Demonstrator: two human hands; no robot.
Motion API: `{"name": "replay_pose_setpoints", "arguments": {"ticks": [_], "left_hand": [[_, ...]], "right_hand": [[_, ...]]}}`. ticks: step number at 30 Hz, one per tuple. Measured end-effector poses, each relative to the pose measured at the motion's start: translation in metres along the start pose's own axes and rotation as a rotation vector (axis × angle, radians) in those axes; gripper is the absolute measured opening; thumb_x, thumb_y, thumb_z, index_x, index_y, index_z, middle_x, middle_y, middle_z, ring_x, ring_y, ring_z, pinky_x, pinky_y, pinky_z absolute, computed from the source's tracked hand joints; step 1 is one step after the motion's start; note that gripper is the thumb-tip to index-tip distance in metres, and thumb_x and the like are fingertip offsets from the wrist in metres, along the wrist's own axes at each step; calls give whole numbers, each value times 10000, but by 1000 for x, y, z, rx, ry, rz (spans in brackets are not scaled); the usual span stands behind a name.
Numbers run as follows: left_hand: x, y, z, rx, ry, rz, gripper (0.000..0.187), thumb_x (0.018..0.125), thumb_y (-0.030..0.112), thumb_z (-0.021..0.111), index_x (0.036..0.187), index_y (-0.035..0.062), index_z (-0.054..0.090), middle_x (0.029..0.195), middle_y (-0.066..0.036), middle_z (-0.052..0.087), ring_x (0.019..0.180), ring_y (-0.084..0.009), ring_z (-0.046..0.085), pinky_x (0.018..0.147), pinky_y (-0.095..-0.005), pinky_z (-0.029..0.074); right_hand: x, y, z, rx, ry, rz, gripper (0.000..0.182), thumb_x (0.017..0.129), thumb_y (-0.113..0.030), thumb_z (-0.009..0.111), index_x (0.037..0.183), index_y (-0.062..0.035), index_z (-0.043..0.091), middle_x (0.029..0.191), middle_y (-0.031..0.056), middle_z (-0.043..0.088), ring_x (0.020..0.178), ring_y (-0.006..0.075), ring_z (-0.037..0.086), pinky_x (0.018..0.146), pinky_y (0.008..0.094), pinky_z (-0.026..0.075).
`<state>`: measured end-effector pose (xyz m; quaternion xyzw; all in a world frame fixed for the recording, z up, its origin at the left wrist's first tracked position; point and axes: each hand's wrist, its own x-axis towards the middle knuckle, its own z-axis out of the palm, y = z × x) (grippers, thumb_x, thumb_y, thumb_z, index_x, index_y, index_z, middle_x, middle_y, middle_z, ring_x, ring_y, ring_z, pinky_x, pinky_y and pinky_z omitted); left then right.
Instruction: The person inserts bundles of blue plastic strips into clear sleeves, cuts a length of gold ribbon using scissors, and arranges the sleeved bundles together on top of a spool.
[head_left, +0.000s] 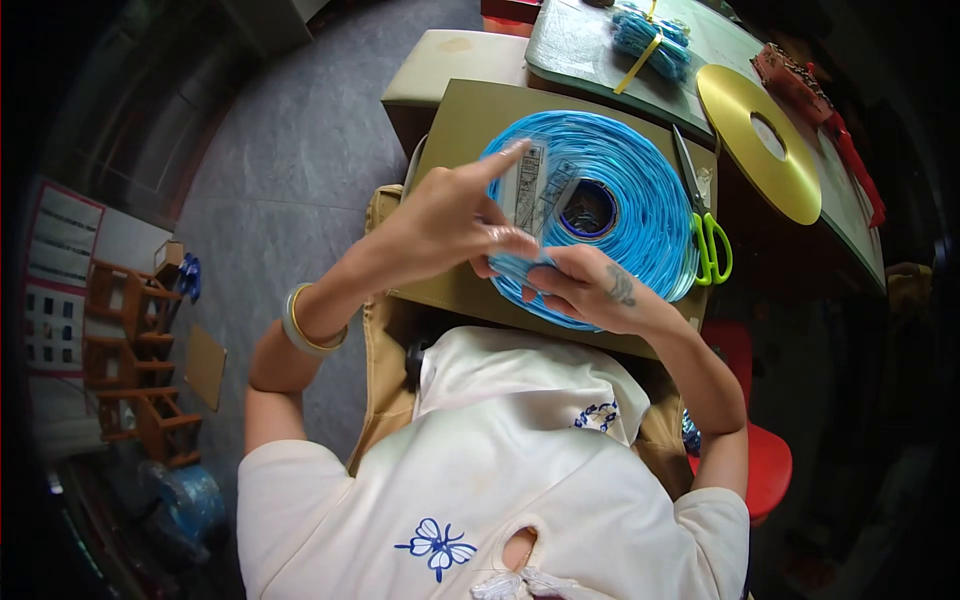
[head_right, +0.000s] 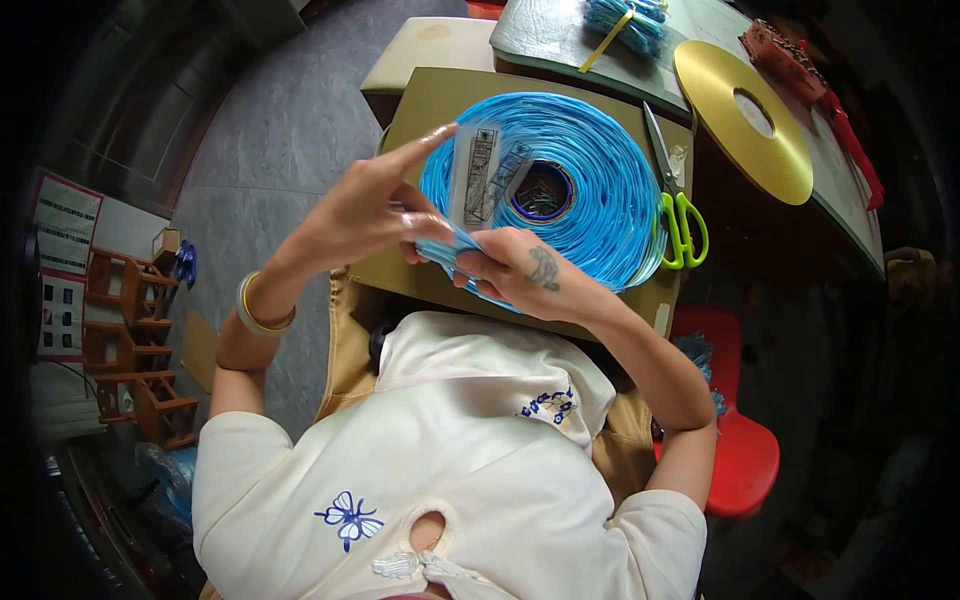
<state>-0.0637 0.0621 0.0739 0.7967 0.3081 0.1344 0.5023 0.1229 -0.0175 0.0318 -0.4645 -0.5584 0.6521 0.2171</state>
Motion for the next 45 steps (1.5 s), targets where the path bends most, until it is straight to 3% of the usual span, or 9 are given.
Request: {"name": "replay_pose_setpoints", "arguments": {"ticks": [1, 3, 6, 11, 13, 18, 23, 31, 45], "left_hand": [[-1, -7, -4, 3, 3, -2, 726, 746, 63, 671, 1352, 40, 272, 761, -146, 653, 541, -164, 612, 476, -245, 531], [-3, -35, -11, -678, 135, 106, 584, 827, 153, 597, 1326, 37, 318, 851, -167, 653, 621, -206, 647, 517, -246, 544], [-6, -64, -7, -814, 259, 73, 531, 857, 197, 557, 1311, 33, 335, 953, -176, 634, 775, -250, 654, 607, -274, 555], [-4, -78, 30, -1066, 17, 268, 626, 803, 98, 619, 1332, 29, 293, 1104, -168, 581, 1006, -261, 577, 804, -349, 513], [-5, -70, 40, -1416, -133, 179, 660, 746, -11, 642, 1320, 21, 317, 1012, -170, 605, 866, -180, 606, 768, -247, 509], [0, -74, 51, -1625, -311, 179, 699, 732, -27, 648, 1332, 14, 291, 931, -130, 612, 850, -175, 598, 739, -217, 496], [-4, -62, 48, -1527, -383, 16, 819, 669, 46, 729, 1343, 8, 265, 719, -54, 570, 707, -151, 539, 691, -242, 462], [-2, -63, 38, -1166, -498, -83, 861, 631, 18, 746, 1339, 0, 256, 684, -77, 575, 627, -137, 570, 549, -191, 488], [-6, -54, 34, -1040, -332, -29, 835, 647, -64, 715, 1334, 13, 248, 688, -121, 590, 576, -165, 592, 508, -250, 523]], "right_hand": [[-1, 3, 2, 83, 14, -26, 248, 899, -254, 512, 806, -32, 569, 585, 0, 487, 461, 52, 386, 391, 179, 258], [-1, 9, 5, 253, 38, -78, 253, 897, -242, 516, 791, -19, 571, 566, 7, 481, 432, 52, 377, 374, 176, 250], [-4, 19, 9, 408, -95, -67, 253, 891, -234, 524, 795, -6, 577, 551, 13, 483, 413, 54, 375, 366, 173, 250], [-3, 29, 8, 620, -270, -65, 255, 883, -219, 533, 803, 17, 588, 529, 23, 488, 388, 56, 375, 352, 169, 250], [-3, 32, 7, 678, -302, -72, 256, 880, -212, 533, 808, 27, 593, 520, 27, 492, 382, 57, 376, 347, 168, 249], [-4, 38, 4, 695, -338, -37, 209, 856, -144, 546, 818, 60, 574, 716, 140, 600, 413, 81, 427, 369, 185, 318], [-8, 34, -1, 596, -436, -108, 214, 844, -143, 556, 828, 70, 572, 762, 169, 615, 424, 94, 451, 377, 193, 342], [-10, 34, -8, 680, -554, -97, 207, 829, -140, 570, 839, 67, 576, 758, 160, 615, 427, 97, 458, 384, 189, 348], [-17, 30, -9, 445, -344, 88, 261, 846, -220, 578, 791, 35, 590, 594, 65, 556, 403, 79, 428, 379, 179, 339]]}}
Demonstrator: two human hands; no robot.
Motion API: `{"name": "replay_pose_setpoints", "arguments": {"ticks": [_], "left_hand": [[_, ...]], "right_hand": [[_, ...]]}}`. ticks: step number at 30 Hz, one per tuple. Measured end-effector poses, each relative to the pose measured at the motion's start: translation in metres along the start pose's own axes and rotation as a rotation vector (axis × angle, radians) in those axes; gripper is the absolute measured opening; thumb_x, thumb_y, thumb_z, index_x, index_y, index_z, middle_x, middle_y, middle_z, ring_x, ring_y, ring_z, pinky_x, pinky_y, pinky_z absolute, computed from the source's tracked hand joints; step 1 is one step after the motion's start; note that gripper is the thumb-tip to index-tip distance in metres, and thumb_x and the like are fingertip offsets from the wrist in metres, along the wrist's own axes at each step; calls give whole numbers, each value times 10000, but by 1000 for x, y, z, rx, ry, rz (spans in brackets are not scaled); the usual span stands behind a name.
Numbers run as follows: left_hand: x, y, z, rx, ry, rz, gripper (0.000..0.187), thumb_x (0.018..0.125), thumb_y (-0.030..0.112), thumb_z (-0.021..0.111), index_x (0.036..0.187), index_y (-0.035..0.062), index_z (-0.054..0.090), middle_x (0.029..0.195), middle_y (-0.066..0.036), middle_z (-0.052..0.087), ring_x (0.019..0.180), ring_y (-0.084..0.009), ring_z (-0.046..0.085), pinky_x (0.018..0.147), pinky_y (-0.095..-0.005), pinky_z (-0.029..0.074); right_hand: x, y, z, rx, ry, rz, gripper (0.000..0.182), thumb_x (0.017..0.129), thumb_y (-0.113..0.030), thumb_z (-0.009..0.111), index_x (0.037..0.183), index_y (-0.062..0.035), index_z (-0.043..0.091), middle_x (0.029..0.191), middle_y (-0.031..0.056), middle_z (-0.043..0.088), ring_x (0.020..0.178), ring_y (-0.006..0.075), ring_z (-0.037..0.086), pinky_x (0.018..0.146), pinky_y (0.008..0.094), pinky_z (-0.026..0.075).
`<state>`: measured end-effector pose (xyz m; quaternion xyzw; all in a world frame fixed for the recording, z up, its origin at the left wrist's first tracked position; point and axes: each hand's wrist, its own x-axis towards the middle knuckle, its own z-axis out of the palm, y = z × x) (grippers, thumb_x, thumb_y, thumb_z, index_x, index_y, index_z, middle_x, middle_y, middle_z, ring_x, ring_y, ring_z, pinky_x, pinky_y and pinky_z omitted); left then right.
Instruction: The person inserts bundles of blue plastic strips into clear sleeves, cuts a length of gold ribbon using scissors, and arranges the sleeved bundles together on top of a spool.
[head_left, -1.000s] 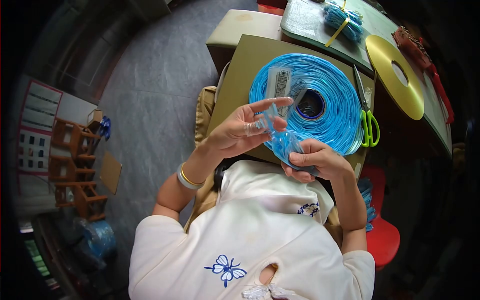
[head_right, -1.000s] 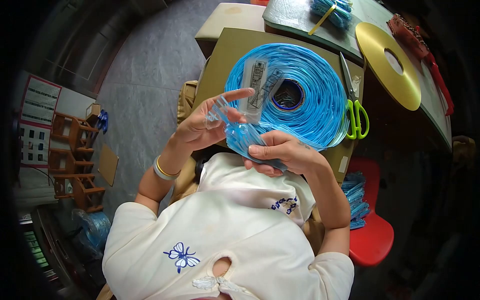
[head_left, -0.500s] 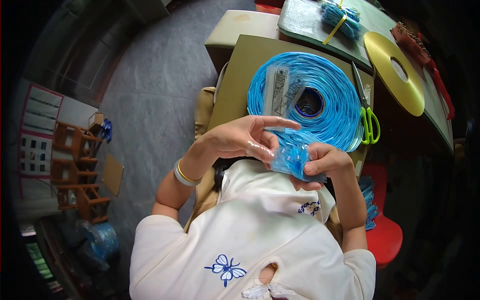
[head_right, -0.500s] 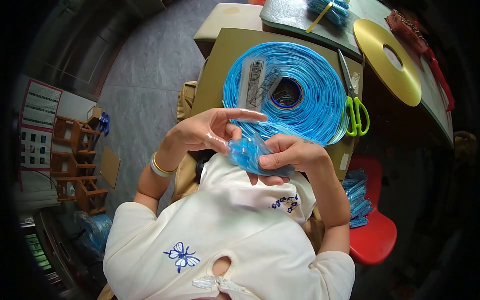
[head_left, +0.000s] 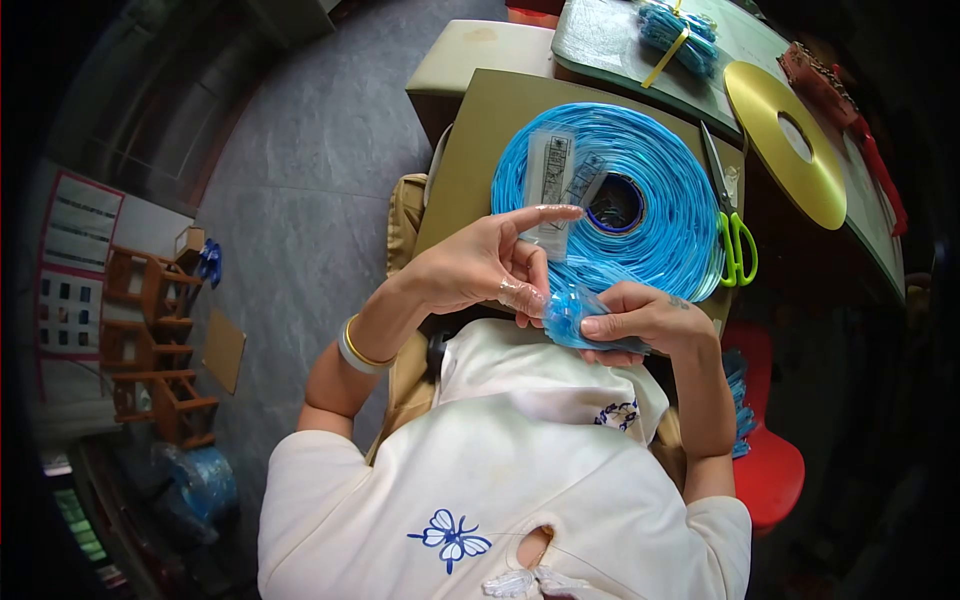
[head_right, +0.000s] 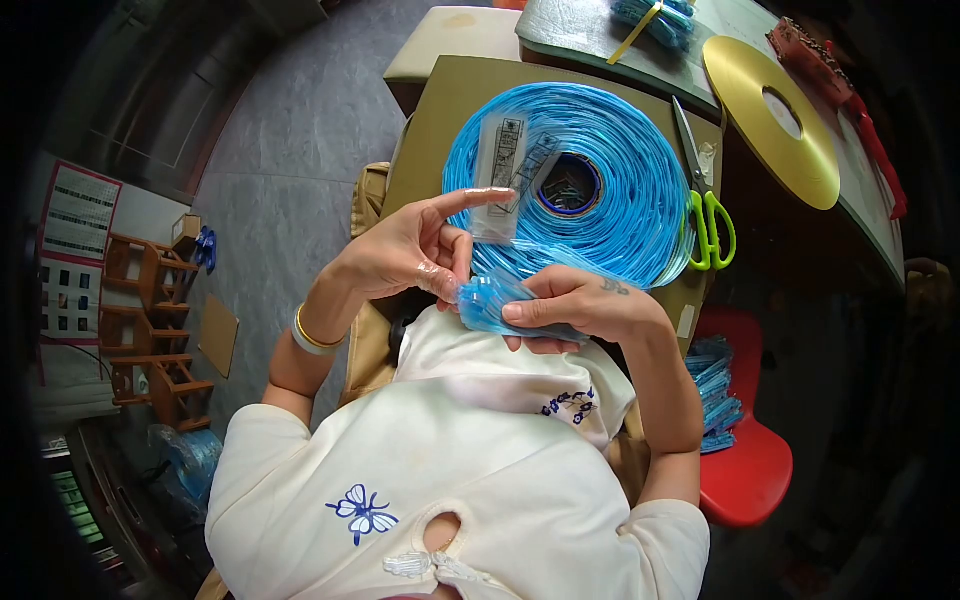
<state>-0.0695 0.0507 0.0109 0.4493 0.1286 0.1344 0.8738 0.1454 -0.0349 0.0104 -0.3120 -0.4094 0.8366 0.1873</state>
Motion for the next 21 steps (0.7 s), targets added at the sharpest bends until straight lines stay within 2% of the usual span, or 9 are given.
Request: {"name": "replay_pose_setpoints", "arguments": {"ticks": [4, 9, 13, 14, 18, 19, 21], "left_hand": [[1, 0, -1, -48, -20, 55, 876, 627, -74, 715, 1354, 43, 243, 710, -131, 605, 575, -150, 602, 518, -256, 548], [-1, 6, 6, 34, 153, 30, 862, 651, -41, 716, 1360, 47, 235, 725, -136, 614, 591, -150, 594, 550, -251, 542], [-2, -7, 11, 486, 301, 226, 865, 661, 7, 733, 1368, 61, 238, 752, -134, 624, 613, -141, 582, 596, -231, 526], [-2, -7, 13, 485, 300, 226, 865, 661, 7, 733, 1368, 61, 238, 752, -134, 624, 613, -141, 582, 596, -231, 526], [-3, -1, 23, 1027, 401, 102, 878, 645, 14, 746, 1370, 79, 256, 769, -121, 628, 619, -120, 568, 620, -208, 507], [-2, -2, 23, 1027, 401, 102, 878, 645, 14, 746, 1370, 79, 256, 769, -121, 628, 619, -120, 568, 620, -208, 507], [-1, -2, 23, 1052, 423, 105, 878, 636, 5, 748, 1368, 83, 268, 773, -118, 629, 626, -114, 569, 620, -206, 507]], "right_hand": [[0, 2, 1, -45, 80, 19, 269, 850, -228, 577, 762, 26, 582, 589, 65, 562, 402, 84, 436, 374, 180, 343], [-1, 4, 7, -94, 190, -43, 266, 893, -228, 501, 744, -17, 564, 572, 39, 553, 382, 83, 426, 351, 175, 298], [4, -2, 21, -226, 349, 23, 230, 901, -163, 470, 742, -13, 542, 578, 49, 560, 373, 98, 428, 360, 188, 318], [5, -2, 23, -226, 350, 23, 230, 901, -163, 470, 742, -13, 542, 578, 49, 560, 373, 98, 428, 360, 188, 318], [7, -3, 28, -449, 439, -8, 214, 904, -130, 453, 747, -9, 533, 577, 46, 551, 394, 100, 424, 373, 187, 313], [8, 0, 27, -449, 439, -7, 214, 904, -130, 453, 747, -9, 533, 577, 46, 551, 394, 100, 424, 373, 187, 313], [14, 14, 20, -525, 461, -166, 212, 904, -158, 476, 762, -19, 548, 576, 36, 539, 402, 86, 409, 360, 189, 298]]}}
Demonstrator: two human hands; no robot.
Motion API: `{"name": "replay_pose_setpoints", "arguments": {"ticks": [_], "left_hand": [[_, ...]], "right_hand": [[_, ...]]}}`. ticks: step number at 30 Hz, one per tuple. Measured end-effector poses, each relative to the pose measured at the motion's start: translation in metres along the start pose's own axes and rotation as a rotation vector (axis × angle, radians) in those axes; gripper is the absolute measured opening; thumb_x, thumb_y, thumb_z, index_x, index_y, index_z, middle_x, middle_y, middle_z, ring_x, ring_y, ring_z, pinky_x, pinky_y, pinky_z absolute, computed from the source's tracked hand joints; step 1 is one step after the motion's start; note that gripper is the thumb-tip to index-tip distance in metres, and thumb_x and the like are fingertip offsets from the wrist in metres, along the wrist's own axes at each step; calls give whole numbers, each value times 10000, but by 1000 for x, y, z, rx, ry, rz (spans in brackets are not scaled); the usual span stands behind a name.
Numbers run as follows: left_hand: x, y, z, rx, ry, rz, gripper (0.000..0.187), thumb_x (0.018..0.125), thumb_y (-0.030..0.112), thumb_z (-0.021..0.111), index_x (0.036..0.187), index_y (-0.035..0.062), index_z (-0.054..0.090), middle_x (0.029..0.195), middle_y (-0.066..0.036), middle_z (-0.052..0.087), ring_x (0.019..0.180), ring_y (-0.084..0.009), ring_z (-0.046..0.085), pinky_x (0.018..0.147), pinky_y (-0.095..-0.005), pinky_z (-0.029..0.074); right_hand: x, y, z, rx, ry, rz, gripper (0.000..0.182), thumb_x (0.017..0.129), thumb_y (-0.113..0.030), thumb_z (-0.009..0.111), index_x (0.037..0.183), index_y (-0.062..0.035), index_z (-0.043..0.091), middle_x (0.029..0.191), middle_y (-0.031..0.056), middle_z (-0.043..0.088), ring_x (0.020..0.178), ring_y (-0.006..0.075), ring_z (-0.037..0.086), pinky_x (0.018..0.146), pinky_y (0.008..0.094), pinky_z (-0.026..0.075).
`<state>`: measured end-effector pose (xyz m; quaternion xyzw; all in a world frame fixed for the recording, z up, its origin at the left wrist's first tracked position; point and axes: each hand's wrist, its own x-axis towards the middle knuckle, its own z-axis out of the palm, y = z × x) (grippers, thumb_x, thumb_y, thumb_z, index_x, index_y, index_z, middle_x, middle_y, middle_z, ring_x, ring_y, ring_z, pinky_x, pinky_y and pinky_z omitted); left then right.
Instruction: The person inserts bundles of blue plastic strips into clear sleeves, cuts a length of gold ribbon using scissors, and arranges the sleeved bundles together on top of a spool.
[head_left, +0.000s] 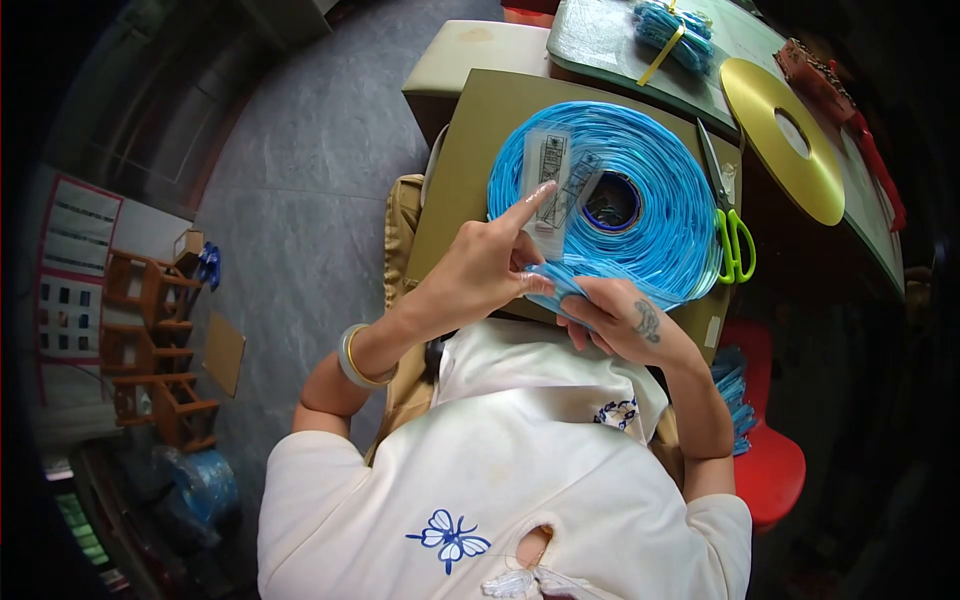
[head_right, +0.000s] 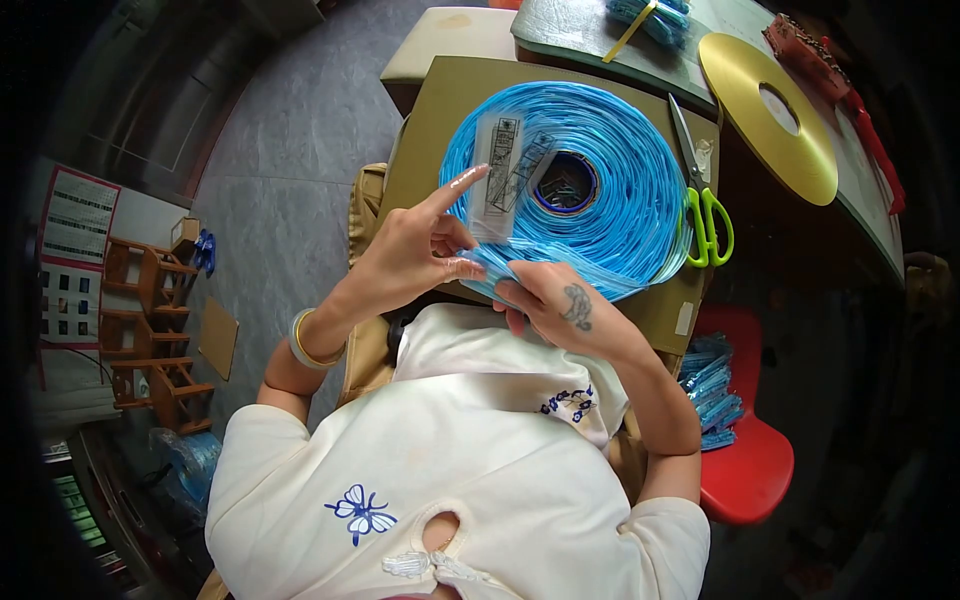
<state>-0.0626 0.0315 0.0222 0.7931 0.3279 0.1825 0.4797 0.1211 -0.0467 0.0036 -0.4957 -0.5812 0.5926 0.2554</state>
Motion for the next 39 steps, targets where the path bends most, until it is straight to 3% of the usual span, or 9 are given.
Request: {"name": "replay_pose_setpoints", "arguments": {"ticks": [3, 7, 12, 23, 28, 32, 39], "left_hand": [[1, 0, -1, 28, 22, -1, 879, 628, -4, 749, 1365, 88, 279, 777, -114, 631, 634, -108, 570, 619, -204, 507], [-2, -5, -7, -248, -74, 33, 861, 630, -34, 738, 1357, 88, 294, 794, -120, 638, 657, -113, 589, 648, -204, 518], [-1, -12, -11, -490, -80, 10, 836, 647, -41, 724, 1354, 85, 296, 833, -138, 643, 698, -132, 616, 675, -209, 529], [1, -10, -15, -696, -152, -114, 788, 673, -26, 719, 1336, 20, 296, 823, -164, 646, 670, -135, 614, 624, -196, 518], [2, -15, -12, -684, -157, -168, 801, 663, -4, 736, 1332, 10, 295, 826, -167, 646, 665, -147, 620, 606, -197, 518], [4, -20, -8, -598, -65, -126, 824, 662, 17, 745, 1340, 13, 277, 815, -167, 648, 662, -150, 623, 595, -198, 513], [1, -15, 8, -480, 67, -56, 850, 662, -4, 730, 1358, 29, 245, 819, -140, 661, 675, -144, 633, 632, -220, 529]], "right_hand": [[2, 9, 0, -43, 59, -161, 213, 903, -187, 499, 777, -29, 564, 575, 26, 526, 410, 73, 395, 348, 190, 283], [-2, 0, -5, 212, -33, 21, 210, 895, -203, 518, 826, -18, 588, 575, 7, 497, 418, 61, 356, 344, 179, 236], [-4, -7, -10, 321, -72, 189, 212, 909, -200, 485, 853, -33, 604, 575, -16, 482, 445, 39, 368, 382, 155, 245], [-1, -1, -14, 397, -200, 75, 250, 914, -235, 478, 894, -35, 627, 576, 2, 506, 440, 38, 375, 378, 146, 244], [-2, -1, -14, 188, -168, 40, 234, 907, -201, 480, 856, -24, 624, 586, 18, 539, 440, 64, 396, 391, 183, 284], [0, -2, -5, -41, 105, -69, 213, 896, -153, 477, 807, -3, 600, 594, 23, 560, 454, 100, 419, 427, 231, 328], [5, 4, 4, -349, 262, -131, 191, 881, -119, 485, 758, 12, 550, 610, 41, 561, 474, 128, 431, 461, 263, 346]]}}
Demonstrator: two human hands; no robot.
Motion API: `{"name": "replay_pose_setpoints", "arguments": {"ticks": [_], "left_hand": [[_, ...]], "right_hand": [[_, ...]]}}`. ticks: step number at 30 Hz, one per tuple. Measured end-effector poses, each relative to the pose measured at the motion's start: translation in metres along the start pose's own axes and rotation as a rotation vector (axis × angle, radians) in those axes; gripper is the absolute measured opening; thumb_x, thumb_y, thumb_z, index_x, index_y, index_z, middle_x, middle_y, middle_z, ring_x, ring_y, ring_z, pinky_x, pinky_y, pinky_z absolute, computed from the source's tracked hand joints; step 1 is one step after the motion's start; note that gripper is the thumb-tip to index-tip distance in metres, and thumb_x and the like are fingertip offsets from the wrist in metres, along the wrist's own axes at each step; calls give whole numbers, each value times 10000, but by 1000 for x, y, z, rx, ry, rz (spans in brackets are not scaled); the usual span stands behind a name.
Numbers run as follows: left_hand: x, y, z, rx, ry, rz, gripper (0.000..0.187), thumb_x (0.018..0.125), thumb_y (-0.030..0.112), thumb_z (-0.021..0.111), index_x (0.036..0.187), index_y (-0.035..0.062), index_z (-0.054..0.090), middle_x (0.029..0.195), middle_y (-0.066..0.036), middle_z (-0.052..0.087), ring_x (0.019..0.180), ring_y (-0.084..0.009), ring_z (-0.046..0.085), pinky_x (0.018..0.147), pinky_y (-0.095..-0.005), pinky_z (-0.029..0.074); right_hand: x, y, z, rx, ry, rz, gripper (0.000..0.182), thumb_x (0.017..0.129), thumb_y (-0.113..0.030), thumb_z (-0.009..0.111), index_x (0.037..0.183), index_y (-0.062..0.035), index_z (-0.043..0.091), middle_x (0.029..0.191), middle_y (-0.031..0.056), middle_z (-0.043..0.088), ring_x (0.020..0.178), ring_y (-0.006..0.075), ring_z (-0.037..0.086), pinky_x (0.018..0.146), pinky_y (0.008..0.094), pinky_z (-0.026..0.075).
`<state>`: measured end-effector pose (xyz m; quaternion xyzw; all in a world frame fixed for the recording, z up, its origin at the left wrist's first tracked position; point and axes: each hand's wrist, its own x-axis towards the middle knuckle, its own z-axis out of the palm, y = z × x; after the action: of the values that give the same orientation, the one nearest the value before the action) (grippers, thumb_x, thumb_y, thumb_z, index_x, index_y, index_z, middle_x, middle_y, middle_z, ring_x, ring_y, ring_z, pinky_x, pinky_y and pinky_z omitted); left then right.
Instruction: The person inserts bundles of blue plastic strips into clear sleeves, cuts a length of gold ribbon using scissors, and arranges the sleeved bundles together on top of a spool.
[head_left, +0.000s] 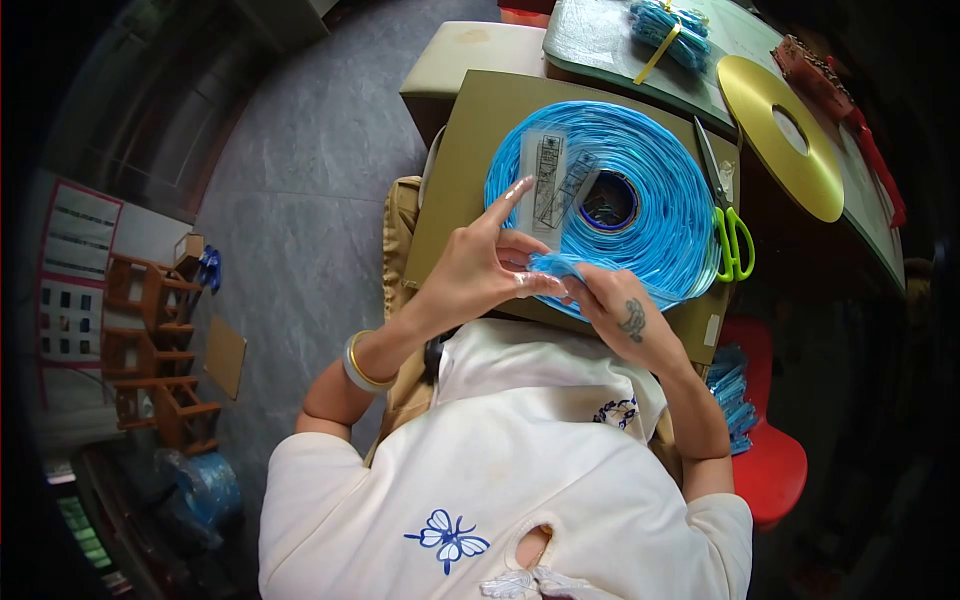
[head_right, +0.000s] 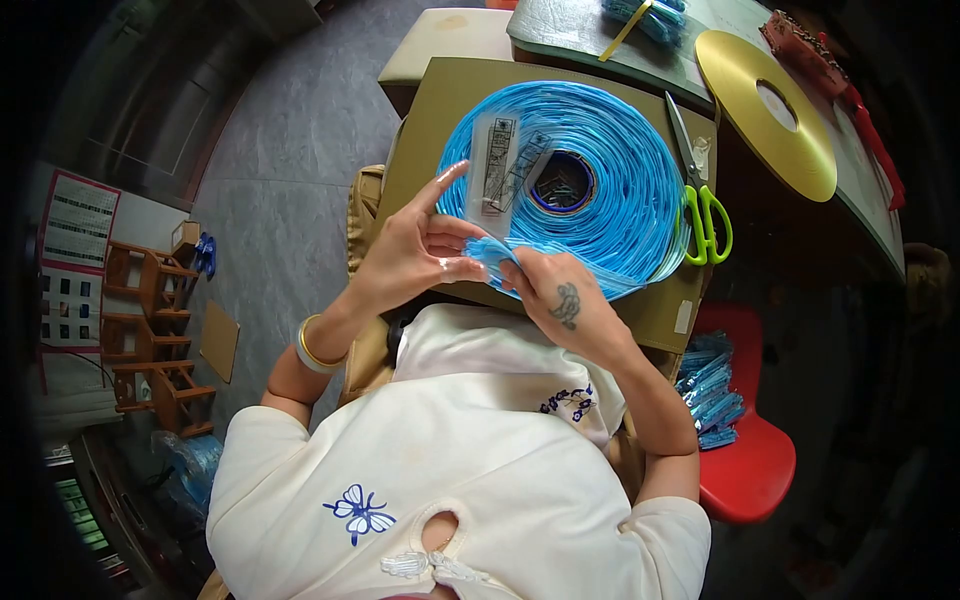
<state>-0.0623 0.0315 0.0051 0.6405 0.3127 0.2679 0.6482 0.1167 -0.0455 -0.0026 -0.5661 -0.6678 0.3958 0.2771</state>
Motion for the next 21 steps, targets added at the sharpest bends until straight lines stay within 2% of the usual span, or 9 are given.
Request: {"name": "replay_pose_setpoints", "arguments": {"ticks": [3, 9, 13, 14, 16, 18, 21], "left_hand": [[0, -3, 6, 293, 155, 76, 869, 666, 6, 731, 1366, 25, 217, 847, -136, 658, 679, -142, 630, 627, -219, 527], [2, -3, 6, 342, 206, 28, 869, 675, 25, 729, 1367, 11, 203, 825, -119, 654, 670, -142, 626, 625, -215, 526], [16, -20, -7, 165, -28, 127, 798, 693, 30, 716, 1345, -14, 258, 775, -110, 647, 627, -137, 611, 577, -207, 506], [22, -24, -8, 165, -27, 129, 798, 693, 30, 716, 1345, -14, 258, 775, -110, 647, 627, -137, 611, 577, -207, 506], [38, -30, -9, 536, 161, 172, 757, 694, 14, 708, 1327, -25, 295, 741, -105, 643, 597, -133, 597, 552, -207, 491], [47, -34, -7, 903, 353, 210, 717, 694, -1, 701, 1309, -36, 332, 706, -99, 639, 567, -129, 582, 528, -208, 475], [50, -31, -5, 843, 323, 107, 692, 691, -16, 694, 1293, -42, 355, 706, -106, 640, 547, -127, 570, 510, -211, 462]], "right_hand": [[0, 1, 7, 15, 60, -65, 197, 895, -117, 476, 745, -4, 533, 610, 30, 526, 486, 103, 398, 460, 236, 326], [1, -2, 5, 275, -29, 57, 165, 878, -101, 477, 756, -6, 535, 619, 26, 519, 491, 110, 395, 458, 244, 319], [-1, 8, 0, 67, 107, -6, 169, 867, -104, 481, 743, 0, 529, 557, 56, 508, 446, 153, 399, 438, 278, 320], [-1, 15, -3, 140, 186, 21, 188, 877, -121, 472, 740, -6, 531, 552, 40, 490, 450, 125, 388, 432, 257, 309], [0, 21, -14, 209, 263, 46, 207, 886, -137, 463, 737, -11, 533, 547, 24, 473, 455, 97, 378, 426, 236, 298], [-1, 17, -27, 497, 276, 159, 245, 905, -170, 441, 745, -14, 539, 551, 1, 442, 460, 57, 360, 417, 199, 273], [0, 15, -31, 531, 294, 169, 253, 909, -177, 438, 749, -12, 542, 557, -4, 438, 461, 51, 357, 414, 195, 267]]}}
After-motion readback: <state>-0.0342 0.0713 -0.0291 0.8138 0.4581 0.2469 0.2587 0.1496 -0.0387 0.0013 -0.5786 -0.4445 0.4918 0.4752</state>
